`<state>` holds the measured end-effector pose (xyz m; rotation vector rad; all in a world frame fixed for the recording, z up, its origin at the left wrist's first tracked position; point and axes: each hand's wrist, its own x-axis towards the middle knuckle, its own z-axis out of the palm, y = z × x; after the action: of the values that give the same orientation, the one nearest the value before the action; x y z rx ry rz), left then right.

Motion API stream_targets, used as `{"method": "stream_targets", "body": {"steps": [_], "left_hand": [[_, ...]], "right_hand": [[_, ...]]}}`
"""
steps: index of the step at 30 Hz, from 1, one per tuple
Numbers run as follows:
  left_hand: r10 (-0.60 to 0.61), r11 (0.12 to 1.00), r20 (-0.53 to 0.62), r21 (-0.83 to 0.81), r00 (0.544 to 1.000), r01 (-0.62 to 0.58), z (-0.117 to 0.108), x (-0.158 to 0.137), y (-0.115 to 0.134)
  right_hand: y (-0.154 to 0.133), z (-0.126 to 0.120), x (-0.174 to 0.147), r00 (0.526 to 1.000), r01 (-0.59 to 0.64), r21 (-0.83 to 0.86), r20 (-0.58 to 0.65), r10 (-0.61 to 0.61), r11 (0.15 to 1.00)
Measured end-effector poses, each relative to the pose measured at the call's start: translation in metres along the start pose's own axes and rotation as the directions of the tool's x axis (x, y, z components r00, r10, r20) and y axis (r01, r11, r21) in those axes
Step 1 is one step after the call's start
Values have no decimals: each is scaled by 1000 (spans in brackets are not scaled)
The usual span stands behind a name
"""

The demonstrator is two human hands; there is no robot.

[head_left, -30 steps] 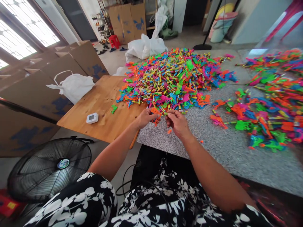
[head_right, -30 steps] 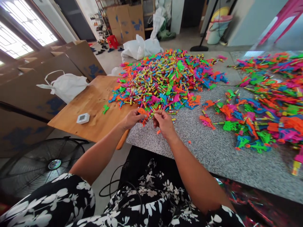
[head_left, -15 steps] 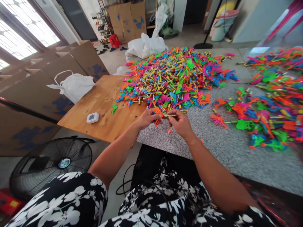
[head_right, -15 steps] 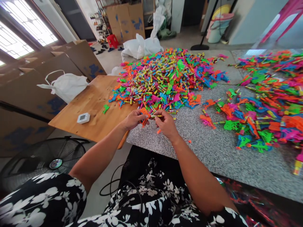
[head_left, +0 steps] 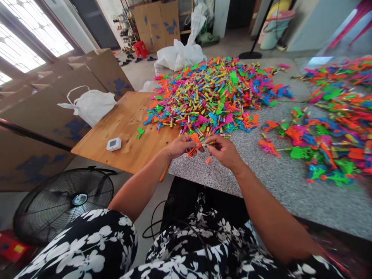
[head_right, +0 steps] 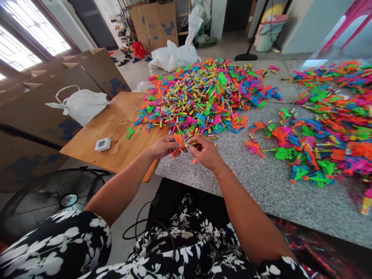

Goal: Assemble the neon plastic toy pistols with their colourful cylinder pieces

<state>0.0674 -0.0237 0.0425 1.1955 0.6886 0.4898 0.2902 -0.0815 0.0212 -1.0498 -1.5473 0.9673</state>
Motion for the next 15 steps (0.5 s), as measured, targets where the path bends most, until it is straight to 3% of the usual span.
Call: {"method": "stream_targets", "body": {"steps": [4, 7, 11, 13, 15], "left_hand": [[-116, 986, 119, 134, 986, 100, -7, -4, 10], [-273, 951, 238, 210, 932, 225, -10, -3, 12], [-383, 916, 317, 252, 868, 312, -3, 4, 3], [-403, 889, 290, 349, 868, 296, -3, 10, -1], [-336, 835, 125, 498, 934, 233, -9, 19, -4]], "right_hand": [[-4, -6, 0, 986, -84, 18, 146, 81, 996], [-9, -7, -3, 950, -165, 51, 276, 145, 985], [-5, -8, -16, 944, -208, 71, 276, 181, 976], [3, -18, -24, 936, -267, 62, 256, 243, 962], [14, -39, -29, 945, -314, 36, 103, 310, 949]]}}
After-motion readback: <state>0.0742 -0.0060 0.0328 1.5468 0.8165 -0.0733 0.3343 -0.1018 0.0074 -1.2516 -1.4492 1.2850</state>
